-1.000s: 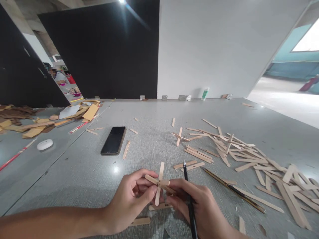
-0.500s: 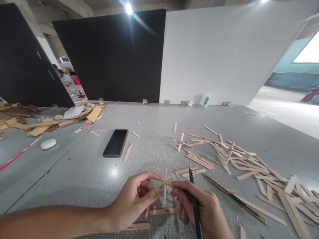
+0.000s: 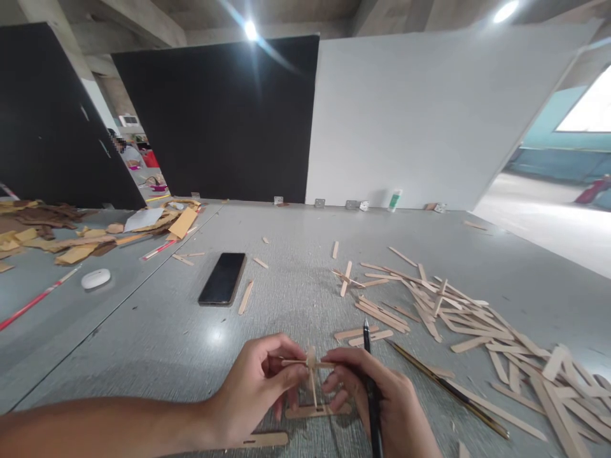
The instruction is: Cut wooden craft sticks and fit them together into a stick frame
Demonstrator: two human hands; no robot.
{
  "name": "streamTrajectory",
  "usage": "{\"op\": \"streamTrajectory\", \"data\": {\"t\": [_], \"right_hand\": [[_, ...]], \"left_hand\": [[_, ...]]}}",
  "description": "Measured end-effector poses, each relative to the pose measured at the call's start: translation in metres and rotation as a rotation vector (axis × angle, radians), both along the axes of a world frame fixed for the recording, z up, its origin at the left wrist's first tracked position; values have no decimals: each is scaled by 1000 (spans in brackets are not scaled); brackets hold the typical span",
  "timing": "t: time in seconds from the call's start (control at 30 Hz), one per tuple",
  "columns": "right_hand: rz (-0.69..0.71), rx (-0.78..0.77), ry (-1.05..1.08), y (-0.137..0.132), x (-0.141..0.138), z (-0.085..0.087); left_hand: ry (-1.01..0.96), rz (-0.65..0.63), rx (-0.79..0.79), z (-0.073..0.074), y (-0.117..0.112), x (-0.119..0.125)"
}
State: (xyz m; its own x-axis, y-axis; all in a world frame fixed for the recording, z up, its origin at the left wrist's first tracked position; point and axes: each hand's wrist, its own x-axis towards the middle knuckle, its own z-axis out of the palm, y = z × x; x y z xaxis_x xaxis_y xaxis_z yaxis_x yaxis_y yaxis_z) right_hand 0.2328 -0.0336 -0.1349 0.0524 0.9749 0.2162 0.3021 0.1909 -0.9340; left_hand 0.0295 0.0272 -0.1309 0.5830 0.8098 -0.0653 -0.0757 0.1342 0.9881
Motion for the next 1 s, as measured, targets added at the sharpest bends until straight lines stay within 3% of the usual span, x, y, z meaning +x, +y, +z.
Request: {"op": "streamTrajectory", "data": {"t": [0.33,0.53,0.77,1.0], "right_hand": [[23,48,-107,-1,3,1],[51,61,-122,-1,3,0],[84,139,-142,-5,4,4],[115,168,-105,-6,3,1]], "left_hand": [[-29,25,38,0,-3,-1],[-38,-22,84,4,0,-3],[83,74,284,9,-3,-6],[128,100,372,11,-3,-7]]}}
